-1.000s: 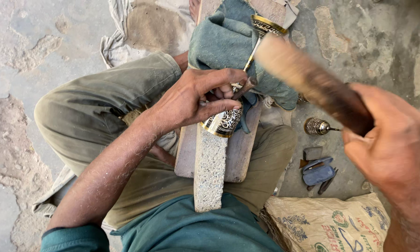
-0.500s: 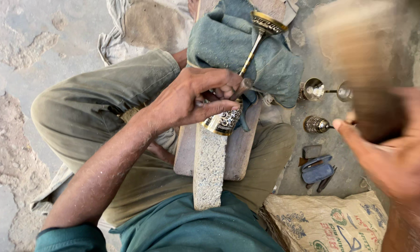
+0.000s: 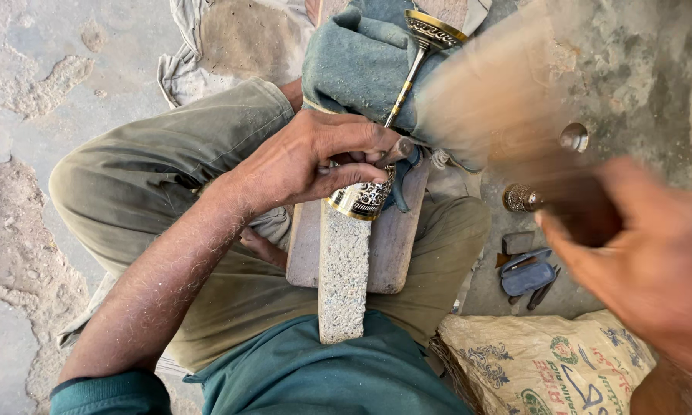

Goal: The person sits on the floor and uses a hammer and chisel to engrave a decorative pattern onto the stem of a brass candlestick. The candlestick is held steady against a stone block. The person repeatedly strikes the chisel to create the design.

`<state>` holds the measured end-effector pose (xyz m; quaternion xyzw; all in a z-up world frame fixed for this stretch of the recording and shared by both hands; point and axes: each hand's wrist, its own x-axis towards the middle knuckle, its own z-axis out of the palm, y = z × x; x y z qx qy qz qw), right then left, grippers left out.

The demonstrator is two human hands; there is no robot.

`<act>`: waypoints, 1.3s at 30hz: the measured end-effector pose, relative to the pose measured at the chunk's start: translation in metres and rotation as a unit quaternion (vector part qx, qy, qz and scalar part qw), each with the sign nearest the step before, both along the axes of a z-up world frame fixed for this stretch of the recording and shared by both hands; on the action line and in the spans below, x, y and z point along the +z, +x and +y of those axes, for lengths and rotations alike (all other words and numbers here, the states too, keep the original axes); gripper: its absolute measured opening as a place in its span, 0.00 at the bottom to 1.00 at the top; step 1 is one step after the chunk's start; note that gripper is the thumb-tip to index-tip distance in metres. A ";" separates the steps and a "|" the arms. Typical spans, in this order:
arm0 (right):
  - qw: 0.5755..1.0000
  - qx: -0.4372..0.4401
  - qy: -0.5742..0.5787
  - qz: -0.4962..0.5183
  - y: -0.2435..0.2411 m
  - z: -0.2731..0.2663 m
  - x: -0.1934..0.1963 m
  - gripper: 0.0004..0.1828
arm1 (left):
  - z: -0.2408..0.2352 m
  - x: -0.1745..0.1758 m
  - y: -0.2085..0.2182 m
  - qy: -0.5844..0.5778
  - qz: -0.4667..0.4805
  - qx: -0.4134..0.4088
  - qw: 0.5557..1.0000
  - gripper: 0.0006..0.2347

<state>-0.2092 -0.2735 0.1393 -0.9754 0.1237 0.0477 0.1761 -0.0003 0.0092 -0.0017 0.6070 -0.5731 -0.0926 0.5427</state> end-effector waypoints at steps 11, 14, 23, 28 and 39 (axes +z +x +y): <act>0.958 -0.032 -0.179 0.220 0.015 0.015 0.003 0.16 | -0.002 0.004 -0.002 0.032 0.012 0.025 0.999 0.16; 0.999 -0.017 0.002 -0.038 0.010 0.023 -0.027 0.20 | 0.012 -0.003 -0.007 0.014 0.097 0.068 0.993 0.12; 0.814 -0.162 0.451 -0.328 -0.072 0.092 -0.252 0.15 | 0.036 -0.034 -0.045 0.110 0.202 0.266 0.936 0.09; 0.836 -0.216 0.395 -0.314 -0.078 0.108 -0.284 0.19 | 0.008 -0.027 -0.078 0.163 -0.082 0.363 0.914 0.36; 0.707 -0.104 0.590 -0.376 -0.110 0.097 -0.268 0.13 | 0.019 -0.039 -0.024 0.212 0.426 0.098 0.874 0.36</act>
